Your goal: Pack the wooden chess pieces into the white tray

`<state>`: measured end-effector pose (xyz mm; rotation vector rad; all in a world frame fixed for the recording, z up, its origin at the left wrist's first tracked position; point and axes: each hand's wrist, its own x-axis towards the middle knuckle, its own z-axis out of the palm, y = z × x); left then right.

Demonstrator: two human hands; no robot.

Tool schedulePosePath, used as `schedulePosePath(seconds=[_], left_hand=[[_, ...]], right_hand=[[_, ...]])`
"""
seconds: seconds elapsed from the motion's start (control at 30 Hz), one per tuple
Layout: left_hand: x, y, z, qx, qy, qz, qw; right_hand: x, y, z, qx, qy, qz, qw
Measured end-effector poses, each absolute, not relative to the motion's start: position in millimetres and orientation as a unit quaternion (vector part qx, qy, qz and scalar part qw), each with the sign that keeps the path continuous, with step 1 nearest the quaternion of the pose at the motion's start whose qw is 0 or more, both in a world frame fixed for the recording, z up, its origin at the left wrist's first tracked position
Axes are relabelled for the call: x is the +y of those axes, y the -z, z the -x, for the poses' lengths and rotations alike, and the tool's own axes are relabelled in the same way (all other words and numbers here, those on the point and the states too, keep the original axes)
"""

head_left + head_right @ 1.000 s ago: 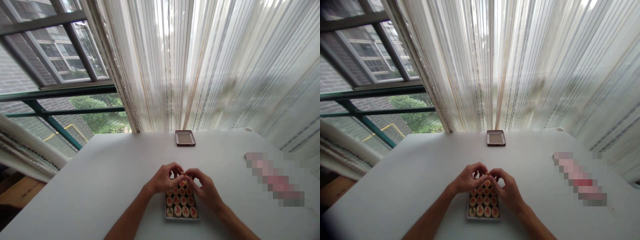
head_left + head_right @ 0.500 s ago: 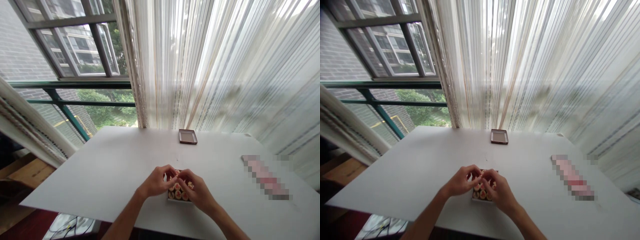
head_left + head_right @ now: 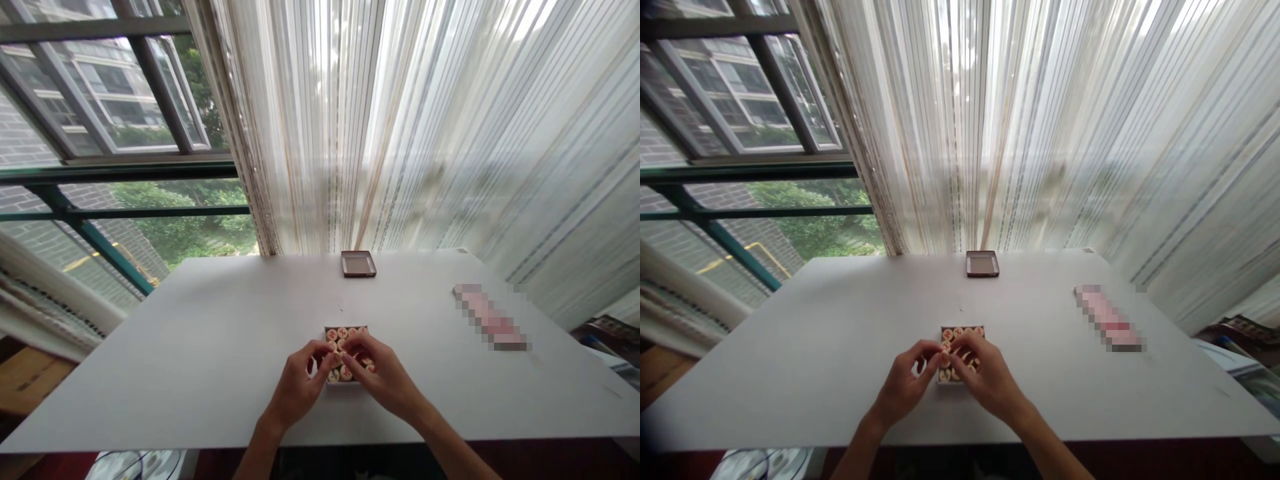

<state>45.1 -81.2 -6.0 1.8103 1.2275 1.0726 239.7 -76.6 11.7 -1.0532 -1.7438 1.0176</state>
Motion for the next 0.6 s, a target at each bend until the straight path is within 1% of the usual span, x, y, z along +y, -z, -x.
schedulePosePath(seconds=[0.1,0.2,0.3,0.43,0.6], left_hand=[[-83,12,-43,0.484,-0.425,-0.676,0.359],[-80,17,-47,0.487,-0.429,-0.665,0.369],[-74,17,-56,0.466,-0.434,-0.663,0.393],[-65,12,-65,0.433,-0.440,-0.654,0.438],[-57,5,-70,0.430,-0.437,-0.635,0.470]], right_hand=[[-81,-12,-247,-0.696,-0.350,0.438,0.449],[-83,-6,-250,-0.707,-0.330,0.433,0.451],[-83,1,-246,-0.715,-0.335,0.408,0.459],[-78,4,-239,-0.691,-0.333,0.391,0.509],[-71,1,-240,-0.661,-0.386,0.384,0.516]])
